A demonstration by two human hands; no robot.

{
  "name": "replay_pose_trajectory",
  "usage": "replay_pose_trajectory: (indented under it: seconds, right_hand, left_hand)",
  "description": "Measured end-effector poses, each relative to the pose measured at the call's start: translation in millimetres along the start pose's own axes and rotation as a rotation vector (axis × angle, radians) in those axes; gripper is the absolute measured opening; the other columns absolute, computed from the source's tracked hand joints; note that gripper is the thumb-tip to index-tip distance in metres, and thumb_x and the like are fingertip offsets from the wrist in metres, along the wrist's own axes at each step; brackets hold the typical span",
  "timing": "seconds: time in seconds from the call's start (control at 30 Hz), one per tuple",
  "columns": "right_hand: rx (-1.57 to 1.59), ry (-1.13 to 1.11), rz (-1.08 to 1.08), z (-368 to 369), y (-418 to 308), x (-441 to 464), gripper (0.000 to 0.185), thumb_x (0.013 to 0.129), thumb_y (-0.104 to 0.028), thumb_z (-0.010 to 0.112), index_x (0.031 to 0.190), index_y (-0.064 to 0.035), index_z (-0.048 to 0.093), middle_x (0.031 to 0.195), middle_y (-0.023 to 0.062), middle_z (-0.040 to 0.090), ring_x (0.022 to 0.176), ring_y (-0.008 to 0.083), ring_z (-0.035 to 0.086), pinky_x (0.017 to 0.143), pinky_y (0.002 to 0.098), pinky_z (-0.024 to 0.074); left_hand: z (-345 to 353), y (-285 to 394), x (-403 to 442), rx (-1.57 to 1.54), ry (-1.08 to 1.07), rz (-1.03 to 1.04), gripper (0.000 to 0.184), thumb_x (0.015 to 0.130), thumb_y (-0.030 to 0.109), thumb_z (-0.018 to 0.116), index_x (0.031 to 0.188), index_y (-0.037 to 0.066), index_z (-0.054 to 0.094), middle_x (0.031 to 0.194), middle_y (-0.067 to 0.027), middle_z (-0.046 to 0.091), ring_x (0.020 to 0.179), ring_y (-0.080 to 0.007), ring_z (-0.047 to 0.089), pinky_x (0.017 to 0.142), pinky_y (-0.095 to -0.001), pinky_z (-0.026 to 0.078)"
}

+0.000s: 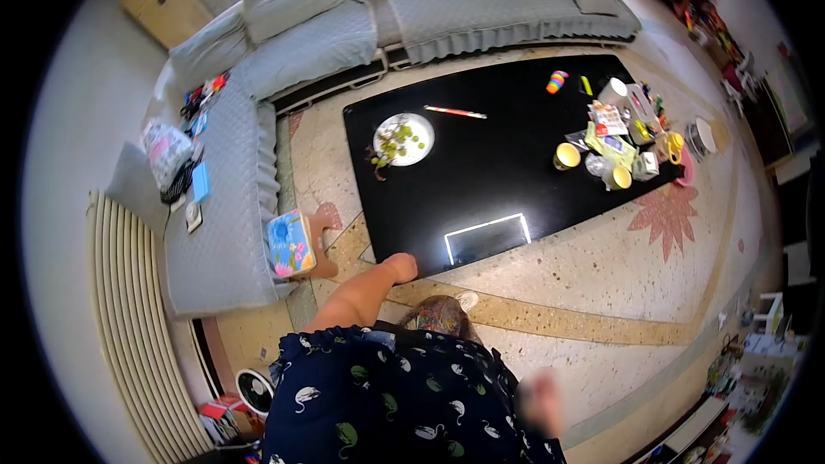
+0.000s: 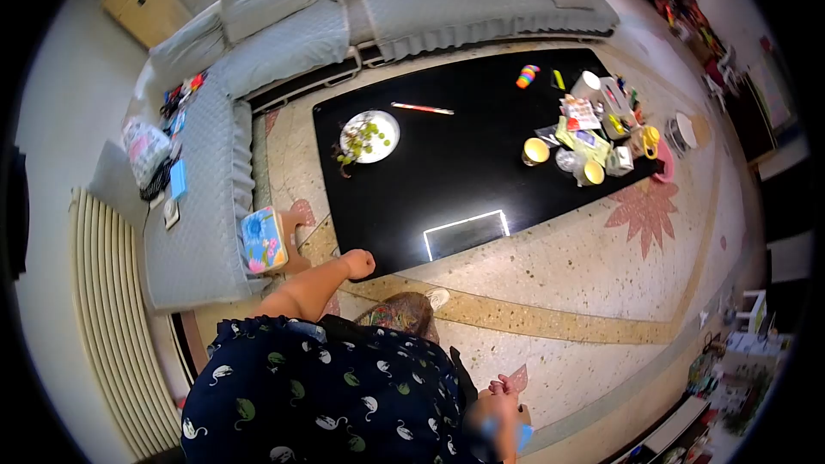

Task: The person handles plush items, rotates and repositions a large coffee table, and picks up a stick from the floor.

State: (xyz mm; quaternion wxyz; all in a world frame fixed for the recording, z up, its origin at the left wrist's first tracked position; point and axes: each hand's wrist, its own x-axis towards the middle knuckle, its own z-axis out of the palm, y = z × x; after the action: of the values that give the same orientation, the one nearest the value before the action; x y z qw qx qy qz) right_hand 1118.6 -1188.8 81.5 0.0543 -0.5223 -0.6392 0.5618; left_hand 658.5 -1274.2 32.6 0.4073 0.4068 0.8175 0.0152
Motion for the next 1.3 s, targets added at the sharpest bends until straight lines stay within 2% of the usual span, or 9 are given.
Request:
replay_pose_trajectory:
  seconds: [0.27, 0.37, 0.43, 0.5, 0.57, 0.63, 0.73, 1.1, 1.3]
  right_hand:
    - [-0.434, -0.046, -0.377, 27.2, 81.6, -12.5, 0.025, 0.072, -0.016, 0.049, 0.092, -0.0018, 0.044, 0.081, 0.0121, 0.048, 0.075, 0.0234, 0.046, 0.067, 0.0319, 0.0385]
    - [-0.796, 0.142, -1.086, 41.8, 140.2, -14.2, 0.025, 0.071, -0.016, 0.05, 0.09, -0.0018, 0.045, 0.079, 0.012, 0.048, 0.074, 0.0234, 0.047, 0.066, 0.0319, 0.0389]
    - [-0.677, -0.1, -0.489, 67.3, 116.6, -38.7, 0.023, 0.071, -0.017, 0.05, 0.088, -0.0025, 0.045, 0.078, 0.0113, 0.048, 0.072, 0.0231, 0.047, 0.065, 0.0321, 0.0387]
    - [-0.673, -0.152, -0.273, 84.8, 100.3, -59.8, 0.022, 0.07, -0.018, 0.05, 0.086, -0.0032, 0.046, 0.076, 0.0106, 0.048, 0.071, 0.0228, 0.047, 0.064, 0.0324, 0.0386]
    - [-0.694, -0.155, -0.23, 95.7, 94.7, -76.4, 0.021, 0.07, -0.019, 0.05, 0.084, -0.0039, 0.047, 0.075, 0.0098, 0.049, 0.069, 0.0225, 0.047, 0.063, 0.0326, 0.0385]
    - [-0.714, -0.152, -0.21, 104.5, 89.9, -87.2, 0.02, 0.069, -0.02, 0.05, 0.082, -0.0047, 0.047, 0.074, 0.0091, 0.049, 0.068, 0.0223, 0.047, 0.062, 0.0328, 0.0383]
    - [-0.744, -0.143, -0.178, 118.3, 79.9, -96.3, 0.019, 0.069, -0.021, 0.051, 0.079, -0.0057, 0.048, 0.071, 0.008, 0.049, 0.066, 0.0218, 0.048, 0.06, 0.0332, 0.0381]
    - [-0.866, -0.177, -0.142, 184.4, 0.5, -119.3, 0.016, 0.067, -0.026, 0.052, 0.069, -0.0097, 0.052, 0.064, 0.004, 0.051, 0.059, 0.0203, 0.049, 0.054, 0.0346, 0.0374]
    - [-0.813, -0.645, 0.136, 226.2, -108.3, -136.9, 0.035, 0.073, -0.035, 0.045, 0.075, -0.0015, 0.054, 0.07, 0.0139, 0.054, 0.068, 0.0233, 0.051, 0.064, 0.0332, 0.0377]
  left_hand:
    - [37.5, -59.6, -109.6, -0.142, 0.078, -0.006, 0.023, 0.064, 0.017, 0.04, 0.069, 0.002, 0.057, 0.075, -0.0189, 0.054, 0.072, -0.0312, 0.052, 0.067, -0.0374, 0.041]
    - [84.9, -116.4, -123.7, -0.037, 0.014, 0.028, 0.024, 0.066, 0.027, 0.043, 0.075, 0.007, 0.055, 0.073, -0.015, 0.054, 0.069, -0.0298, 0.052, 0.062, -0.0361, 0.041]
    - [95.0, -137.1, -145.7, -0.034, -0.055, 0.004, 0.025, 0.068, 0.027, 0.041, 0.075, 0.007, 0.055, 0.073, -0.0154, 0.054, 0.069, -0.0305, 0.051, 0.063, -0.0362, 0.041]
    - [96.2, -148.3, -165.1, -0.045, -0.145, -0.042, 0.025, 0.068, 0.028, 0.041, 0.075, 0.007, 0.055, 0.073, -0.0156, 0.054, 0.069, -0.0306, 0.051, 0.063, -0.0362, 0.041]
    - [95.1, -151.4, -183.1, -0.064, -0.219, -0.079, 0.026, 0.069, 0.028, 0.04, 0.075, 0.008, 0.055, 0.073, -0.0158, 0.054, 0.069, -0.0307, 0.051, 0.063, -0.0361, 0.041]
    - [95.1, -153.1, -203.9, 0.039, 0.021, 0.22, 0.024, 0.063, 0.02, 0.04, 0.063, 0.002, 0.056, 0.07, -0.0188, 0.054, 0.066, -0.0288, 0.053, 0.059, -0.0354, 0.042]
    - [108.7, -162.0, -207.2, -0.043, 0.067, 0.052, 0.022, 0.064, 0.021, 0.041, 0.064, 0.005, 0.056, 0.07, -0.0169, 0.054, 0.065, -0.0277, 0.053, 0.058, -0.0353, 0.042]
    - [75.6, -243.5, -274.9, -0.15, 0.093, 0.082, 0.017, 0.065, 0.023, 0.047, 0.067, 0.008, 0.055, 0.066, -0.0119, 0.054, 0.061, -0.0267, 0.052, 0.055, -0.0343, 0.041]
    - [43.4, -320.6, -333.4, -0.412, -0.185, -0.108, 0.03, 0.069, 0.03, 0.042, 0.074, 0.004, 0.056, 0.076, -0.0155, 0.054, 0.068, -0.0264, 0.052, 0.061, -0.0332, 0.04]
